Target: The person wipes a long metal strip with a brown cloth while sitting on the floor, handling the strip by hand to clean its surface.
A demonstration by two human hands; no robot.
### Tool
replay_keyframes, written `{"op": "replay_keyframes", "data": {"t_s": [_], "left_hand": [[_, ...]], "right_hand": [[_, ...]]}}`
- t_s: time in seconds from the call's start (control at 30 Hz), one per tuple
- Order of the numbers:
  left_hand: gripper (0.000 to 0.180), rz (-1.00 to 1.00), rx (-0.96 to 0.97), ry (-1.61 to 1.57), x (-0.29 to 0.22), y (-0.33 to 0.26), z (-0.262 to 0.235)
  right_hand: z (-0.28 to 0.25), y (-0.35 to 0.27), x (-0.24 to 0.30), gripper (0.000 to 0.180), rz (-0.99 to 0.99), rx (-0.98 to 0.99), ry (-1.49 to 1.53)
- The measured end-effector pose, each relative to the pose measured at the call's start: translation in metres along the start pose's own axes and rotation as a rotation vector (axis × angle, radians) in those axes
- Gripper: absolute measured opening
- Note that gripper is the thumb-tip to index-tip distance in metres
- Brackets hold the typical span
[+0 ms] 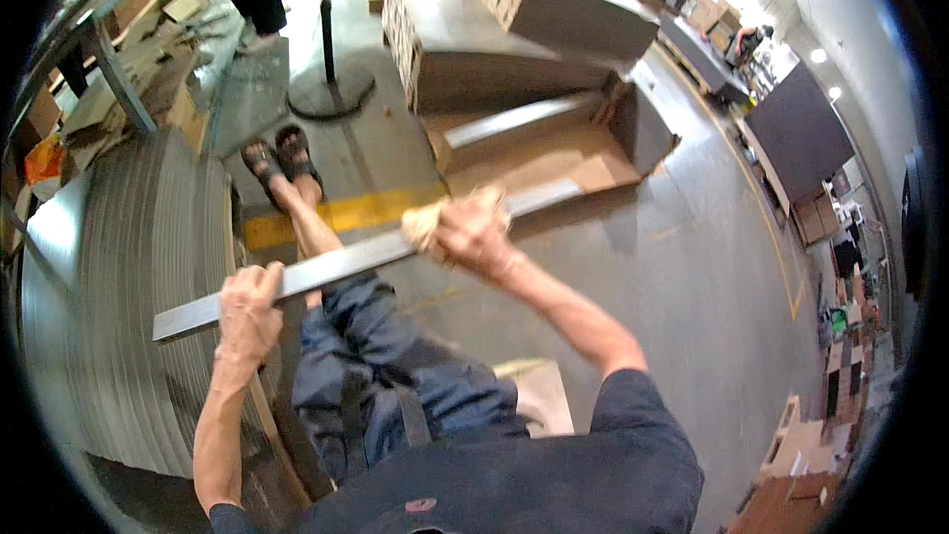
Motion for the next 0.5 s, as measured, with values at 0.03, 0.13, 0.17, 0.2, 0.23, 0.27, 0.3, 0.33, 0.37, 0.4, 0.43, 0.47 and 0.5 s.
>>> {"op": "replay_keyframes", "data": {"t_s": [0.03,0.13,0.17,0.2,0.23,0.27,0.3,0.33,0.37,0.4,0.43,0.47,0.5], "left_hand": [[0.047,-0.007,-0.031,0.019,0.008,-0.012,0.000],[0.045,-0.055,-0.102,0.006,0.027,-0.041,-0.006],[0.044,-0.078,-0.125,-0.012,0.030,-0.049,-0.008],[0.042,-0.101,-0.111,-0.040,0.028,-0.055,-0.013],[0.041,-0.119,-0.103,-0.074,0.026,-0.058,-0.019],[0.039,-0.146,-0.097,-0.101,0.025,-0.064,-0.022],[0.035,-0.172,-0.126,-0.123,0.033,-0.079,-0.022],[0.034,-0.205,-0.111,-0.170,0.035,-0.089,-0.023],[0.033,-0.251,-0.102,-0.212,0.034,-0.097,-0.023],[0.032,-0.285,-0.090,-0.264,0.032,-0.100,-0.020],[0.029,-0.338,-0.017,-0.362,0.034,-0.104,-0.014],[0.027,-0.416,0.050,-0.446,0.036,-0.114,-0.011],[0.029,-0.611,0.088,-0.708,0.036,-0.121,-0.004]], "right_hand": [[-0.002,-0.014,-0.018,0.009,0.040,0.101,0.020],[-0.010,-0.053,-0.091,0.020,0.115,0.134,-0.107],[-0.009,-0.070,-0.114,0.024,0.244,0.233,-0.145],[-0.006,-0.088,-0.136,0.027,0.367,0.324,-0.185],[-0.002,-0.121,-0.162,0.028,0.458,0.300,-0.238],[0.002,-0.145,-0.184,0.028,0.544,0.270,-0.282],[0.002,-0.148,-0.186,0.036,0.692,0.353,-0.184],[0.003,-0.148,-0.177,0.044,0.828,0.436,-0.073],[-0.001,-0.142,-0.160,0.046,1.006,0.399,0.066],[0.002,-0.162,-0.160,0.040,0.927,0.422,0.044],[0.009,-0.176,-0.150,0.036,0.893,0.423,0.127],[0.013,-0.156,-0.118,0.035,1.170,0.465,0.349],[0.019,-0.155,-0.100,0.037,1.219,0.534,0.365]]}}
Point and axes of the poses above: each hand's wrist, its own y-axis towards the middle knuckle, its own z-axis out of the palm, x = y × z, the point moved 2 cm from there along y, towards the middle knuckle, and after that the axes turned 8 degrees about -y, right-handed, at the moved point
